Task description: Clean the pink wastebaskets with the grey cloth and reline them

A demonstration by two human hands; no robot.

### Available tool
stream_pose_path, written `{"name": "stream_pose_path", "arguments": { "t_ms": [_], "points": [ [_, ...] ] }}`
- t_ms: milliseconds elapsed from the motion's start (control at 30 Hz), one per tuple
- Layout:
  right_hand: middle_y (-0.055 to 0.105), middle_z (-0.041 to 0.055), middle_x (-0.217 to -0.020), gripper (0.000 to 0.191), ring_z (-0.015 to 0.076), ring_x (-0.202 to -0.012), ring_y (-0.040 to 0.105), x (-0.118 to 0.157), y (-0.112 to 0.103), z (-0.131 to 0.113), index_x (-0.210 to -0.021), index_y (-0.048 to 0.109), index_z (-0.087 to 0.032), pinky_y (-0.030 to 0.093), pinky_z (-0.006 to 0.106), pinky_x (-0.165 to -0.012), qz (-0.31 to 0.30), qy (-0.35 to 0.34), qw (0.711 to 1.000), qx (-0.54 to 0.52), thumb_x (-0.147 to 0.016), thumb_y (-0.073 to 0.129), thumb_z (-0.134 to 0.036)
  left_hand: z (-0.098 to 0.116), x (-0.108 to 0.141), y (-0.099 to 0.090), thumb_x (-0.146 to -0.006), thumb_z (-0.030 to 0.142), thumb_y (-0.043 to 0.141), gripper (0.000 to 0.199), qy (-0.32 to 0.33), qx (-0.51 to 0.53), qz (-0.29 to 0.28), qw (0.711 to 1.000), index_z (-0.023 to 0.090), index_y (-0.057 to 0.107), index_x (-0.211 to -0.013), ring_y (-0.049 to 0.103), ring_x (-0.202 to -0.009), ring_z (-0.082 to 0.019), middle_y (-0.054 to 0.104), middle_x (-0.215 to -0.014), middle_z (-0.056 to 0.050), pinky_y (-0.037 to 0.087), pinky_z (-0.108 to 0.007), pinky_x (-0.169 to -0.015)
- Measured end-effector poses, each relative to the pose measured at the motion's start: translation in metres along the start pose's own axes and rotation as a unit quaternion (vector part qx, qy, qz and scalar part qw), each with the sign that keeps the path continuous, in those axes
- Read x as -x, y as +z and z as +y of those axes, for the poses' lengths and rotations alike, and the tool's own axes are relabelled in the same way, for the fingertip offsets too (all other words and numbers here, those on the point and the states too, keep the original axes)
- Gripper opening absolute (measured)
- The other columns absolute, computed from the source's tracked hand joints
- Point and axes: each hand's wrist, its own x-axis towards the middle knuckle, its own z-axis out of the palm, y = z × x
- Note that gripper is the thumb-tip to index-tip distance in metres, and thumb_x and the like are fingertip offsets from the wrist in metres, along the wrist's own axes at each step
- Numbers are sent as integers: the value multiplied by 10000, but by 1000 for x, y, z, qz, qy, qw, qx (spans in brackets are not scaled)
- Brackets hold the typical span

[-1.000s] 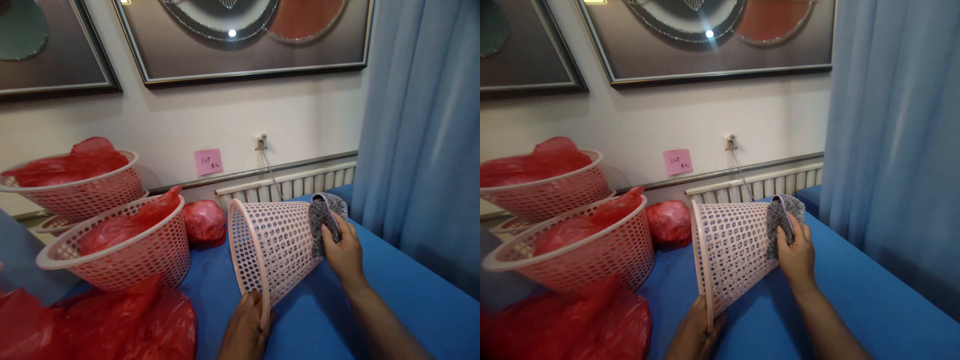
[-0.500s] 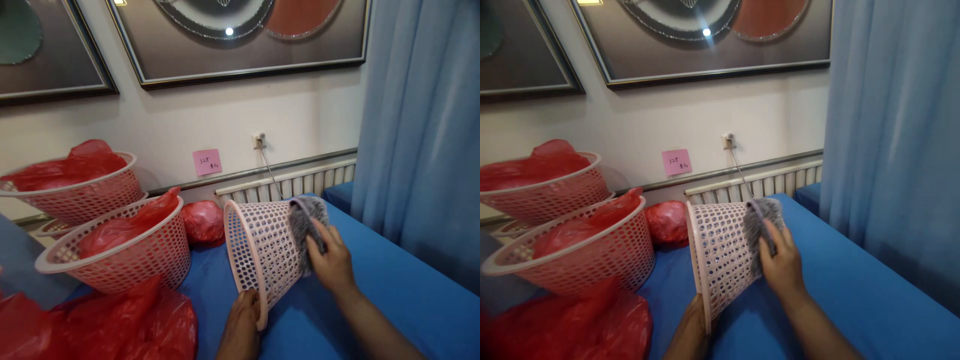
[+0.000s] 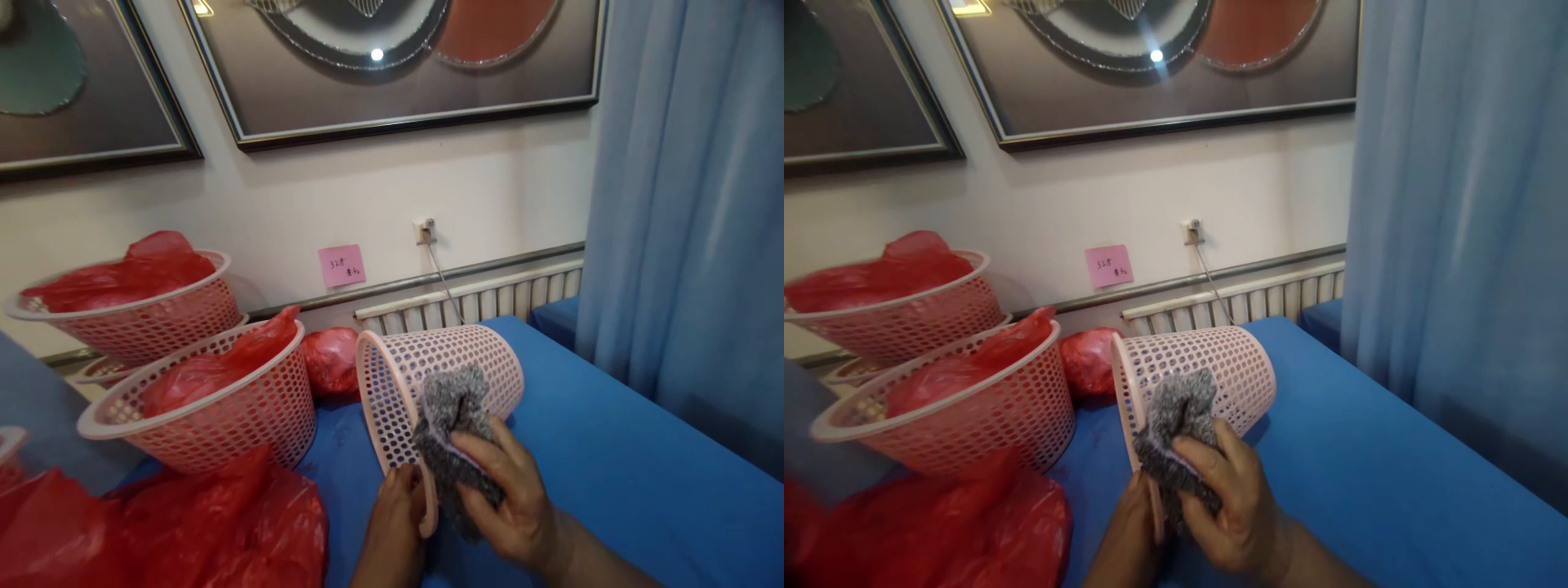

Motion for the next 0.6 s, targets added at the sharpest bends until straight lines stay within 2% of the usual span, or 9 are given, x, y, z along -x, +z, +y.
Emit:
{"name": "stream_pose_path", "arguments": {
  "t_ms": [67, 133, 200, 267, 333, 400, 467, 533, 600],
  "points": [
    [674, 93, -1085, 476, 217, -904, 702, -6, -4, -10, -1295, 638, -208, 602, 313, -758, -38, -34, 997, -54, -835, 541, -139, -8, 7, 3, -863, 431, 711, 524, 39, 85, 46, 995, 197, 668, -1331, 606, -1263, -352, 699, -1304, -160, 469, -480, -1115],
    [644, 61, -918, 451, 188, -747, 651, -13, -5, -12, -1223, 663, -196, 563, 284, -643, -86, -59, 990, -94, -800, 523, -122, -16, 18, 4, -839, 537, 741, 676, 41, 186, 109, 976, 187, 610, -1403, 597, -1306, -375, 678, -1364, -167, 483, -491, -1117],
    [623, 40, -841, 413, 173, -684, 611, -15, -4, -11, -1136, 689, -198, 528, 268, -592, -138, -72, 981, -119, -769, 517, -119, -20, 27, 2, -828, 622, 733, 760, 39, 259, 174, 949, 206, 577, -1445, 581, -1348, -375, 658, -1416, -148, 468, -480, -1144],
    [641, 43, -857, 401, 174, -698, 623, -11, -1, -8, -1101, 698, -208, 529, 268, -593, -147, -80, 977, -129, -755, 511, -128, -20, 32, -3, -786, 675, 755, 818, 53, 294, 196, 934, 222, 585, -1446, 561, -1378, -378, 647, -1446, -131, 444, -473, -1172],
    [682, 67, -968, 422, 205, -829, 676, -1, 1, -3, -1151, 692, -224, 573, 300, -679, -92, -67, 989, -93, -778, 516, -135, -14, 33, -10, -759, 699, 769, 830, 68, 308, 153, 936, 205, 624, -1410, 587, -1352, -391, 665, -1425, -143, 474, -480, -1148],
    [700, 86, -1102, 461, 261, -1046, 682, 9, 1, 4, -1260, 661, -239, 596, 364, -839, 4, -10, 1000, -6, -826, 540, -140, -6, 31, -15, -802, 690, 736, 776, 71, 307, 108, 943, 172, 653, -1375, 633, -1298, -392, 693, -1382, -162, 515, -485, -1107],
    [696, 96, -1195, 542, 308, -1206, 631, 17, 0, 8, -1391, 591, -240, 574, 429, -966, 82, 52, 992, 82, -856, 587, -146, 1, 29, -16, -880, 622, 686, 654, 78, 265, 70, 958, 170, 675, -1352, 658, -1270, -372, 711, -1354, -160, 519, -483, -1105],
    [692, 97, -1203, 613, 320, -1194, 637, 23, 1, 7, -1457, 548, -243, 592, 435, -943, 103, 26, 987, 119, -854, 624, -162, 4, 28, -13, -931, 537, 652, 538, 95, 191, 31, 976, 206, 686, -1354, 676, -1247, -343, 736, -1317, -140, 507, -470, -1122],
    [675, 89, -1216, 602, 290, -1078, 680, 27, 4, 0, -1435, 584, -281, 626, 393, -834, 72, -51, 991, 103, -845, 624, -170, 3, 27, -8, -946, 486, 638, 491, 109, 122, -3, 986, 249, 677, -1374, 693, -1219, -325, 751, -1287, -127, 517, -455, -1115]
  ]
}}
